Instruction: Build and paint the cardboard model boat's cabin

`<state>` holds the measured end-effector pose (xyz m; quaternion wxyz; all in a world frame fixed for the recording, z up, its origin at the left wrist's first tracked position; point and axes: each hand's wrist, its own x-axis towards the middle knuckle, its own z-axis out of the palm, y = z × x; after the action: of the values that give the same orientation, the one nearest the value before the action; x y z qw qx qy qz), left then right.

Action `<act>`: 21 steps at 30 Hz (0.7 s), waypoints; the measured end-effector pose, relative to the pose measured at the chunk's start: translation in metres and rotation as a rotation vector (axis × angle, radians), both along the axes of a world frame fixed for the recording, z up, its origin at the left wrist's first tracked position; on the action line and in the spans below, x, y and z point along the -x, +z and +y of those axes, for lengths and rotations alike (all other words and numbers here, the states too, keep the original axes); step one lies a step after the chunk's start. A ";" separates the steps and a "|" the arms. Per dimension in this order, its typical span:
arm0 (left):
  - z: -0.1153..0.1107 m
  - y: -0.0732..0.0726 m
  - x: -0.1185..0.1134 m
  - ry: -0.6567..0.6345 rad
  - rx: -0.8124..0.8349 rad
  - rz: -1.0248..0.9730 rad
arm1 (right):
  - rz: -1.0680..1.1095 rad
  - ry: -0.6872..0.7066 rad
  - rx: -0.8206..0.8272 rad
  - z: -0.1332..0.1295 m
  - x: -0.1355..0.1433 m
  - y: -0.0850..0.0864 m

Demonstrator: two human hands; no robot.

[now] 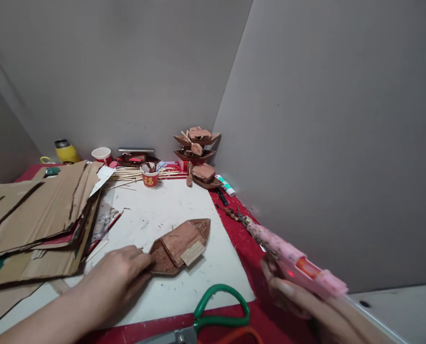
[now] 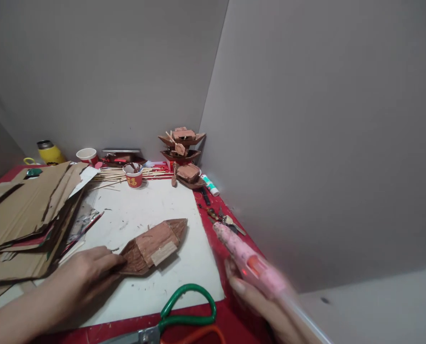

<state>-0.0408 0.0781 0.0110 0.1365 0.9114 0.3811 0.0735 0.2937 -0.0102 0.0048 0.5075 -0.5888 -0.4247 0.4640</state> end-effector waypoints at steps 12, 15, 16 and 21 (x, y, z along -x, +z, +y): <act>-0.036 -0.021 -0.080 -0.305 -0.518 0.179 | 0.454 -0.020 0.087 0.055 0.020 0.006; -0.031 -0.023 -0.107 -0.287 -0.499 0.164 | 0.481 -0.019 0.115 0.054 0.024 0.003; -0.030 -0.022 -0.114 -0.280 -0.492 0.139 | 0.484 -0.015 0.117 0.053 0.025 0.003; -0.029 -0.003 -0.118 -0.292 -0.404 -0.158 | 0.508 -0.029 0.089 0.054 0.023 -0.001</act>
<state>0.0772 0.0487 0.0083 -0.0100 0.9569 0.2115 0.1986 0.2710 0.0434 0.0042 0.5782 -0.4812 -0.2544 0.6078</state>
